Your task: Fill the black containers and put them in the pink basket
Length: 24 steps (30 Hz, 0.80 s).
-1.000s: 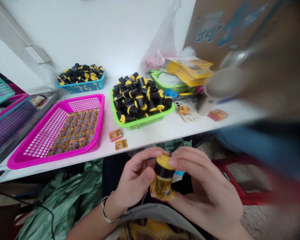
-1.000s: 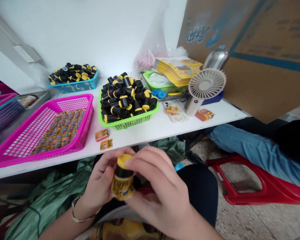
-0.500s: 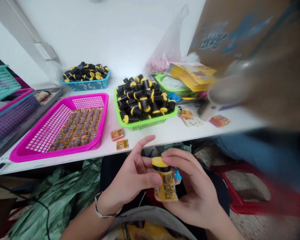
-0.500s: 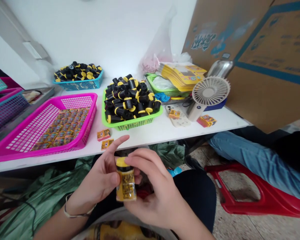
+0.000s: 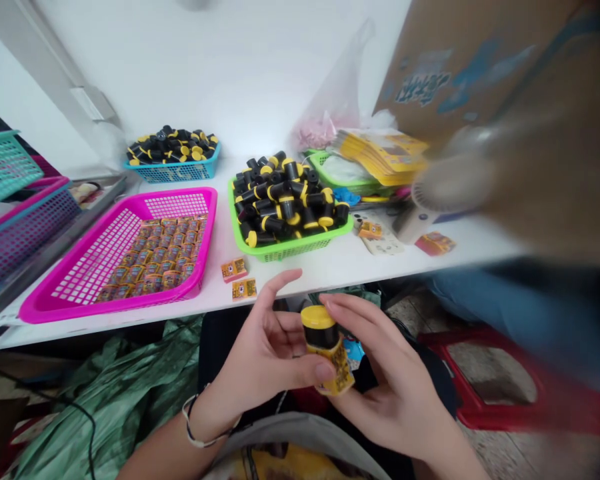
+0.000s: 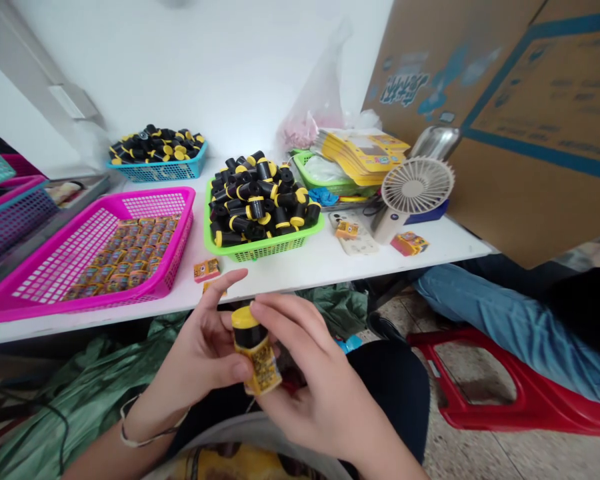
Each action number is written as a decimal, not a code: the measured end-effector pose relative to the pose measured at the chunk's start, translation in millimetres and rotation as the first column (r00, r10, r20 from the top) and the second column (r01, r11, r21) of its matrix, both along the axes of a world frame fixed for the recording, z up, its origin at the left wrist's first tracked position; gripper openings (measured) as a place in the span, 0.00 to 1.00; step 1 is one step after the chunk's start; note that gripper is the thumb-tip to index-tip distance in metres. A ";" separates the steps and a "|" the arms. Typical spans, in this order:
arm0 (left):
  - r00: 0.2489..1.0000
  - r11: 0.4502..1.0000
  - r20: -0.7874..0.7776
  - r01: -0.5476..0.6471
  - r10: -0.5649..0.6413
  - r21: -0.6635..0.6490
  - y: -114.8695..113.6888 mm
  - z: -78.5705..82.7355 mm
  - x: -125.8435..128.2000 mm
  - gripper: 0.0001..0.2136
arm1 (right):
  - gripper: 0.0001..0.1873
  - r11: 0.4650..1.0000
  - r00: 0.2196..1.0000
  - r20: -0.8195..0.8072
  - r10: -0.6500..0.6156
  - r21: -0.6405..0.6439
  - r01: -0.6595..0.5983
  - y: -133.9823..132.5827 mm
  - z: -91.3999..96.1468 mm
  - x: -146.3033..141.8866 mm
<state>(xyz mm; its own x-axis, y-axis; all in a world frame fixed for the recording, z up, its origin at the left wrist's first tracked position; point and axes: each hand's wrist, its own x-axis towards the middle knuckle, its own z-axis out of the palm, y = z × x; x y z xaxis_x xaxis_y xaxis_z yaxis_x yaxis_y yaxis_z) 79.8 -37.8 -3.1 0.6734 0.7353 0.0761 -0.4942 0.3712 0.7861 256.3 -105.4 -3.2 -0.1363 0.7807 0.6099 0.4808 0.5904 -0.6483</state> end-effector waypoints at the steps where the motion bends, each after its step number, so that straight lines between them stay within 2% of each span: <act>1: 1.000 1.000 -0.003 -0.018 0.018 0.012 0.2 -0.1 -0.4 0.47 | 0.44 0.997 0.999 -0.023 0.048 -0.053 -0.049 -1.4 0.0 2.7; 2: 0.999 0.999 -0.003 -0.034 0.035 0.030 0.5 -0.4 -1.0 0.48 | 0.45 0.991 0.993 -0.067 0.095 -0.091 -0.101 -2.4 0.0 5.7; 4: 0.998 0.996 -0.006 -0.055 0.055 0.070 1.2 -1.2 -2.4 0.46 | 0.37 0.982 0.975 -0.172 0.141 -0.100 -0.160 -2.7 0.6 11.4; 6: 0.999 0.994 -0.022 -0.043 0.046 0.105 1.5 -1.5 -3.3 0.40 | 0.25 0.990 0.972 -0.206 0.110 -0.059 -0.125 -0.7 2.4 14.5; 8: 0.999 0.991 -0.040 -0.031 0.036 0.129 1.3 -0.6 -3.4 0.34 | 0.19 0.998 0.986 -0.160 0.043 -0.028 -0.048 2.4 5.4 13.9; 12: 0.999 0.986 -0.034 -0.026 0.032 0.167 0.0 2.8 -3.4 0.26 | 0.16 0.999 0.997 -0.075 -0.026 -0.022 0.025 6.5 12.6 9.0; 19: 0.991 0.983 -0.091 0.106 -0.093 0.151 0.1 2.9 -10.2 0.32 | 0.17 0.979 0.988 -0.084 0.129 -0.151 -0.140 8.0 21.5 12.6; 22: 0.990 0.978 -0.111 0.101 -0.081 0.182 -0.4 4.7 -11.0 0.32 | 0.16 0.968 0.976 -0.161 0.143 -0.182 -0.172 7.7 20.4 12.1; 24: 0.989 0.964 -0.144 0.020 0.019 0.264 -0.8 5.8 -9.9 0.32 | 0.14 0.964 0.949 -0.291 0.119 -0.194 -0.180 7.0 17.1 8.8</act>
